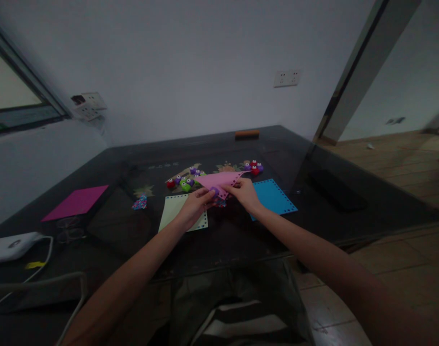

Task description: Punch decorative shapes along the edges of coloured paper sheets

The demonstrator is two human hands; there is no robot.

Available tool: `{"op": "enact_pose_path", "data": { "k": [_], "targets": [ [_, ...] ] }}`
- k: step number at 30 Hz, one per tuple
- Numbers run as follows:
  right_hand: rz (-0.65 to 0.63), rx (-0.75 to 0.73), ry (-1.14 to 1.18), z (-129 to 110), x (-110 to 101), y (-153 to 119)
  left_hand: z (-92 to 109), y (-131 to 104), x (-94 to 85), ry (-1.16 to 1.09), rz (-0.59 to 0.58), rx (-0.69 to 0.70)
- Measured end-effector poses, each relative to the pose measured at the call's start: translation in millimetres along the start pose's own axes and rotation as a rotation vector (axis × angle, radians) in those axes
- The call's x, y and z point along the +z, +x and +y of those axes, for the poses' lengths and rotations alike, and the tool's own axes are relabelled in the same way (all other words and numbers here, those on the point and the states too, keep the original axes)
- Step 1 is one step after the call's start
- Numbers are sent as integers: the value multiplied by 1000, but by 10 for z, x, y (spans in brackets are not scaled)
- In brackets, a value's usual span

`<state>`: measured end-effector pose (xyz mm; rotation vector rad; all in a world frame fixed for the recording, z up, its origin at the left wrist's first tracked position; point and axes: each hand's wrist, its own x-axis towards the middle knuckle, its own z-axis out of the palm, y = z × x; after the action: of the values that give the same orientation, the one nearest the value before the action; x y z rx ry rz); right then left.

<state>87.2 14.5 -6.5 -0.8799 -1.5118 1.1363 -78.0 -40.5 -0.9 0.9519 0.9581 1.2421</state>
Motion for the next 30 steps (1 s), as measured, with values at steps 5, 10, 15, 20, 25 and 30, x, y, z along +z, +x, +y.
{"op": "enact_pose_path", "data": {
  "k": [5,10,15,20,25,30],
  "targets": [
    [-15,-6,-14,39,-10,10,19,-17,26,7,-8,4],
    [-23,-14,-21,34,-19,11,20,-18,16,23,-4,1],
    [-35,-18,11,11,-15,0,12,-12,-3,50,2,11],
    [-36,-6,34,17,-5,2,17,-11,-4,88,5,39],
    [-33,7,33,-14,-4,-9,23,-14,-2,97,12,45],
    [-45,-2,43,-32,-8,-16,27,-22,13,76,-1,46]
  ]
}}
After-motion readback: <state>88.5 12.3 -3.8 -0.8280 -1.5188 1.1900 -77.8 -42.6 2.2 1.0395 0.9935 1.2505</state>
